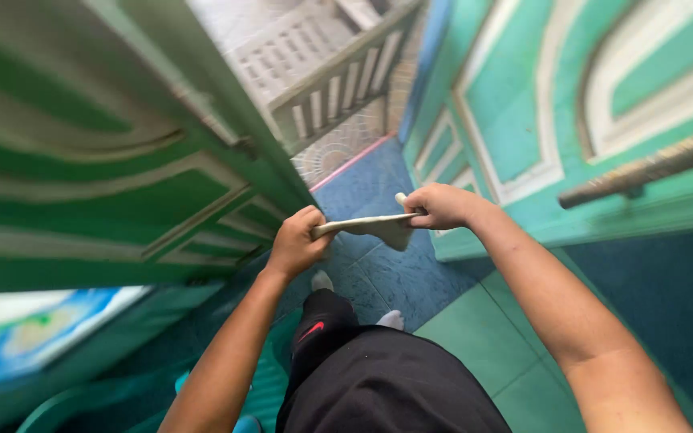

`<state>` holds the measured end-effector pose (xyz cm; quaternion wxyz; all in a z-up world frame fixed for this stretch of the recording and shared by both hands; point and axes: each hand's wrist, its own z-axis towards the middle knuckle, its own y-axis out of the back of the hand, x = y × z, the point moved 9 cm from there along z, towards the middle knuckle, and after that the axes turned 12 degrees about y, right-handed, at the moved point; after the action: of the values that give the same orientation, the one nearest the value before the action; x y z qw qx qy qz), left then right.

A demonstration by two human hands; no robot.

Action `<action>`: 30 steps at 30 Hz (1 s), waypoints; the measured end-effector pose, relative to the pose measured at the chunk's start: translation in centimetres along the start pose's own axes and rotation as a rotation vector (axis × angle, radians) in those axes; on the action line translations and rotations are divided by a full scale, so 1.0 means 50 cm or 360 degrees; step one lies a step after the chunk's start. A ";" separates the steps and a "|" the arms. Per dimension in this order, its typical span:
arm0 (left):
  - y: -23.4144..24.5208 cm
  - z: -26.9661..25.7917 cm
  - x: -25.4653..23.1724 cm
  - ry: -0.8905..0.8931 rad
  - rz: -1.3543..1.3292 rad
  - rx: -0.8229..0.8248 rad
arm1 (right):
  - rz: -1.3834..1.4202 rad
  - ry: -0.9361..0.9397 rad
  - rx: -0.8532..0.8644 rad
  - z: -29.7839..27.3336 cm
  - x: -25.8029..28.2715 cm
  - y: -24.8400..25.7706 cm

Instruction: Cleaning a wooden entryway door using a spray bottle, sponge, and rag.

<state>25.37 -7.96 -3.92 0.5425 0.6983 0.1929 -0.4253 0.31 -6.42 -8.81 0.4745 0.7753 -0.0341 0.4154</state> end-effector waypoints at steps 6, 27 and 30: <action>0.200 -0.227 0.164 0.0607 -0.0270 -0.0317 | -0.0213 0.0908 -0.0182 0.152 0.254 0.022; 0.511 -0.922 0.284 0.0614 -0.1088 -0.2187 | 0.1084 0.0606 -0.0121 0.453 0.977 -0.496; 0.497 -0.937 0.273 0.0682 -0.0847 -0.2157 | 0.1305 0.0623 -0.0059 0.421 1.074 -0.605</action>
<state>69.28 24.23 2.19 0.6825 0.2095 0.6752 -0.1854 61.77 12.41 1.81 0.2820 0.5961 -0.2555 0.7070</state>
